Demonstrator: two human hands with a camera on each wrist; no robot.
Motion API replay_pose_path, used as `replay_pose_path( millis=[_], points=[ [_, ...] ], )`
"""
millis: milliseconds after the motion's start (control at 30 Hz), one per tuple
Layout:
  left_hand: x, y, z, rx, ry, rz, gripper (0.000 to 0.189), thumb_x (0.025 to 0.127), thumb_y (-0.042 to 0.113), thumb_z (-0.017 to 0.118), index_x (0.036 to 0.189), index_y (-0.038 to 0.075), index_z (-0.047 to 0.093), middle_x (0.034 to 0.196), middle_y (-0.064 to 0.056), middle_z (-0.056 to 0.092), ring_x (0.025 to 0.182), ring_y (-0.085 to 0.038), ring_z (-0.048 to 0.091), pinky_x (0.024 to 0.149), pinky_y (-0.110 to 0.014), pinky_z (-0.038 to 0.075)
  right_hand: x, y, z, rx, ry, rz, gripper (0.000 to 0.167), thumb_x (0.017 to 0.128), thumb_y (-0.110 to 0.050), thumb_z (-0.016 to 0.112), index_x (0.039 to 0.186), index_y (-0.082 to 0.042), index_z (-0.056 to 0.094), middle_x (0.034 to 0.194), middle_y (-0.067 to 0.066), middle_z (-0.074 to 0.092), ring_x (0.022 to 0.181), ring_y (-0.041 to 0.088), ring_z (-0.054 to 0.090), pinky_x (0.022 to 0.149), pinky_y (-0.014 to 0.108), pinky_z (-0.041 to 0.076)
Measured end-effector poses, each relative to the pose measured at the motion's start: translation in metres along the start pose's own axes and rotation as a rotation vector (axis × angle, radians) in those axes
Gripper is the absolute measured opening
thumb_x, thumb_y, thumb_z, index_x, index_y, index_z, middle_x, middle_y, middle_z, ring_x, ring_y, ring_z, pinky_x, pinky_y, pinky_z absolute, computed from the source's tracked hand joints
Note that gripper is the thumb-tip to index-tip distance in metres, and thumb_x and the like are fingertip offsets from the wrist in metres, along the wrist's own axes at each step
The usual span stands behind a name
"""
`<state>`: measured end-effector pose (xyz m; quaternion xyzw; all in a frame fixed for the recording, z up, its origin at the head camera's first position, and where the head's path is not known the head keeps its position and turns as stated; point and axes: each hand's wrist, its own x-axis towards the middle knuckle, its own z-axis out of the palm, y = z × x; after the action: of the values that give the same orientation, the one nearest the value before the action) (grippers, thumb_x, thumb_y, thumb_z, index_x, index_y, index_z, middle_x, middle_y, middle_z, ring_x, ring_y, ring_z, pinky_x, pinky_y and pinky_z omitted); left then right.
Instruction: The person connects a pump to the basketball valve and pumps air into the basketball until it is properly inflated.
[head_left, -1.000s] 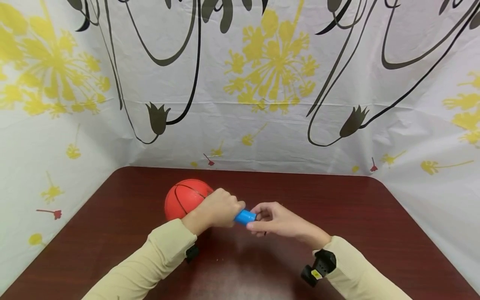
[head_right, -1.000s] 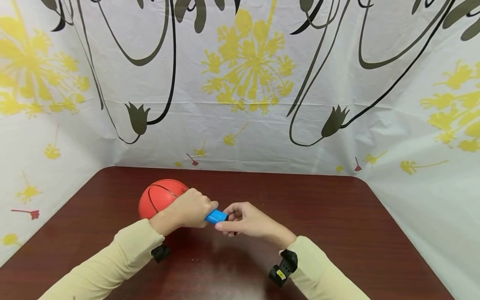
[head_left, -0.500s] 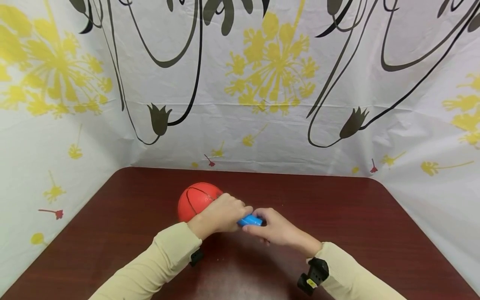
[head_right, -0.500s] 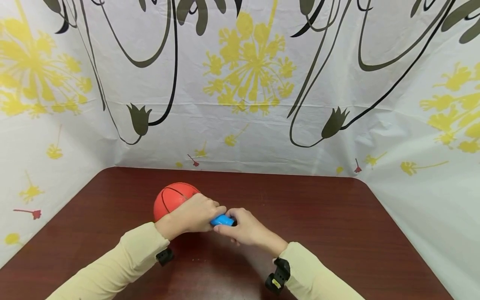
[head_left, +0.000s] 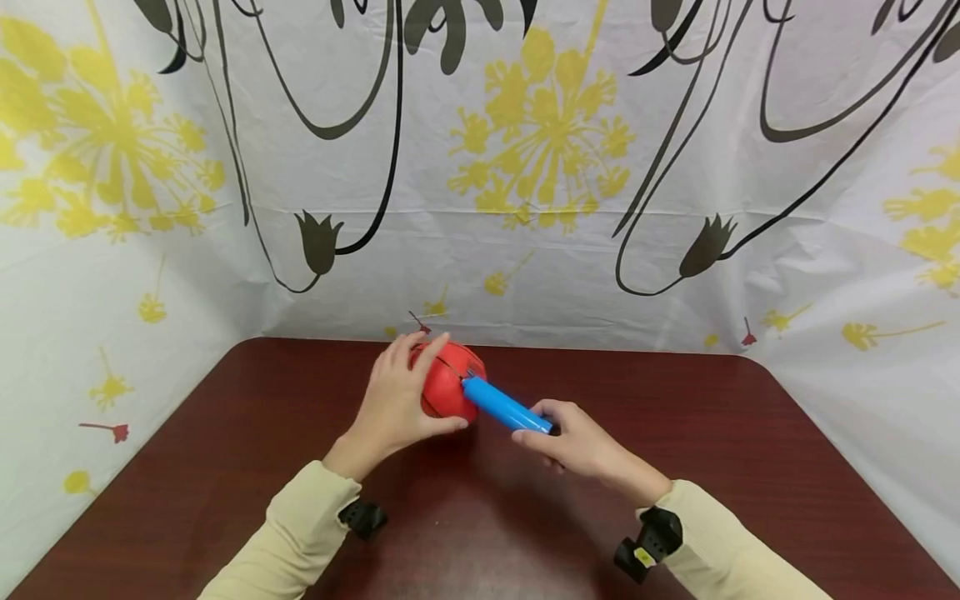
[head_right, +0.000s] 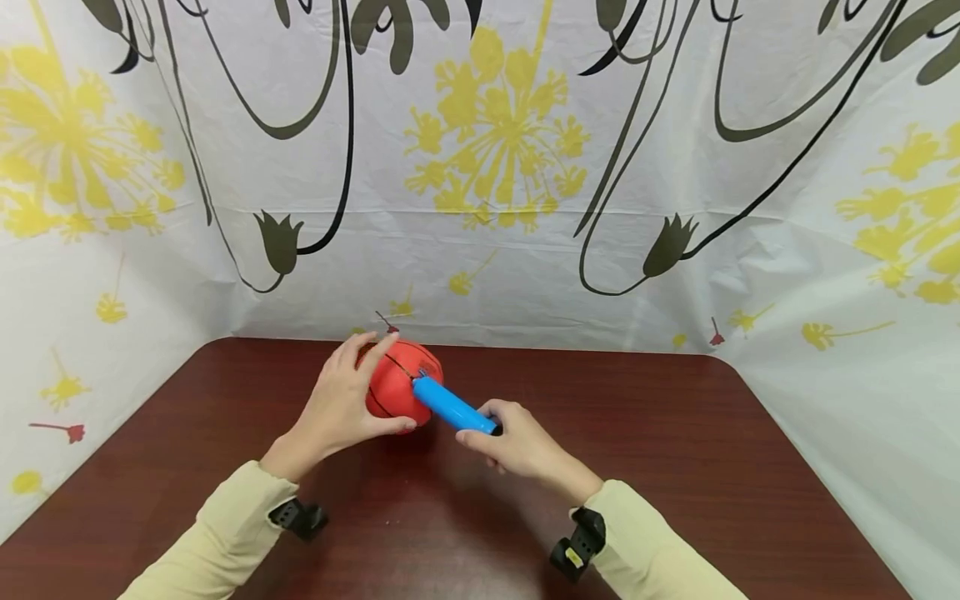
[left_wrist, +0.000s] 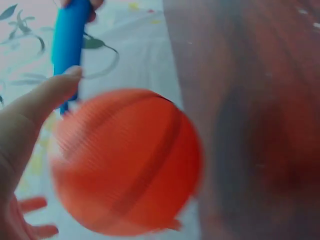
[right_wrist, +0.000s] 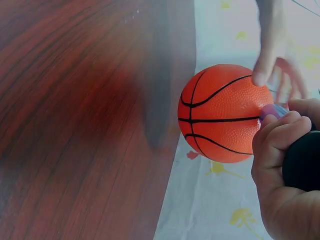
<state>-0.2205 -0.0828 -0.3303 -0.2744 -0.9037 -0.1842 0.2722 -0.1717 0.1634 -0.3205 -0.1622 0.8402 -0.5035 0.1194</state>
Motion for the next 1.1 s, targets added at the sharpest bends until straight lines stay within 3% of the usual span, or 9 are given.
replay_pose_path(
  millis=[133,200,267,400,600,700,867,1100],
  points=[
    [-0.01,-0.009,0.01,-0.187,-0.03,-0.245,0.107,0.054,0.055,0.074,0.14,0.026,0.018,0.139,-0.014,0.022,0.122,-0.036,0.026,0.082,-0.051,0.042,-0.002,0.0,-0.002,-0.004,-0.004,-0.002,0.038,0.079,-0.03,0.064,0.096,0.001,0.05,0.06,0.008,0.05,0.046,0.016,0.044,0.044,0.027,0.041],
    [-0.014,-0.011,0.014,-0.289,-0.053,-0.322,0.109,0.055,0.054,0.075,0.141,0.03,0.014,0.141,-0.012,0.019,0.121,-0.035,0.029,0.077,-0.049,0.045,-0.003,-0.001,-0.002,-0.011,-0.011,-0.003,0.038,0.079,-0.03,0.064,0.096,0.001,0.05,0.06,0.009,0.051,0.046,0.016,0.045,0.045,0.028,0.042],
    [-0.015,-0.013,0.018,-0.377,-0.072,-0.353,0.107,0.055,0.052,0.076,0.14,0.032,0.013,0.14,-0.009,0.021,0.118,-0.032,0.033,0.074,-0.046,0.047,-0.004,-0.003,-0.002,-0.019,-0.02,-0.005,0.038,0.079,-0.03,0.064,0.096,0.001,0.051,0.061,0.01,0.051,0.046,0.015,0.045,0.045,0.028,0.042],
    [-0.018,-0.016,0.023,-0.422,-0.05,-0.304,0.1,0.055,0.046,0.078,0.138,0.028,0.025,0.133,-0.005,0.031,0.113,-0.026,0.038,0.072,-0.041,0.049,-0.006,-0.002,-0.002,-0.044,-0.051,-0.024,0.035,0.08,-0.028,0.064,0.096,0.001,0.051,0.061,0.01,0.052,0.045,0.014,0.046,0.044,0.026,0.042],
    [-0.019,-0.015,0.022,-0.266,0.082,-0.168,0.093,0.053,0.042,0.08,0.132,0.023,0.035,0.133,-0.008,0.032,0.115,-0.026,0.035,0.071,-0.043,0.049,-0.01,0.0,-0.006,-0.03,-0.131,-0.025,0.036,0.081,-0.024,0.063,0.101,0.003,0.05,0.069,0.009,0.055,0.051,0.018,0.056,0.047,0.031,0.048],
    [-0.018,-0.014,0.02,-0.217,0.117,-0.118,0.093,0.052,0.04,0.081,0.132,0.022,0.036,0.133,-0.009,0.033,0.116,-0.026,0.034,0.071,-0.043,0.049,-0.009,-0.001,-0.008,-0.032,-0.19,-0.012,0.039,0.081,-0.023,0.063,0.105,0.004,0.048,0.074,0.011,0.058,0.058,0.021,0.059,0.05,0.033,0.048],
    [-0.015,-0.007,0.019,-0.175,0.107,-0.058,0.093,0.052,0.04,0.081,0.131,0.02,0.037,0.133,-0.01,0.032,0.116,-0.027,0.034,0.072,-0.042,0.049,0.0,-0.003,-0.004,-0.04,-0.27,-0.025,0.043,0.082,-0.023,0.062,0.108,0.006,0.044,0.076,0.011,0.059,0.064,0.023,0.06,0.057,0.034,0.049],
    [-0.013,0.001,0.021,-0.166,0.056,-0.022,0.096,0.052,0.04,0.081,0.134,0.022,0.032,0.135,-0.012,0.029,0.118,-0.031,0.032,0.074,-0.045,0.048,0.007,-0.01,0.014,-0.023,-0.2,0.053,0.048,0.084,-0.03,0.059,0.113,0.002,0.038,0.069,0.014,0.053,0.05,0.017,0.052,0.049,0.033,0.048]
  ],
)
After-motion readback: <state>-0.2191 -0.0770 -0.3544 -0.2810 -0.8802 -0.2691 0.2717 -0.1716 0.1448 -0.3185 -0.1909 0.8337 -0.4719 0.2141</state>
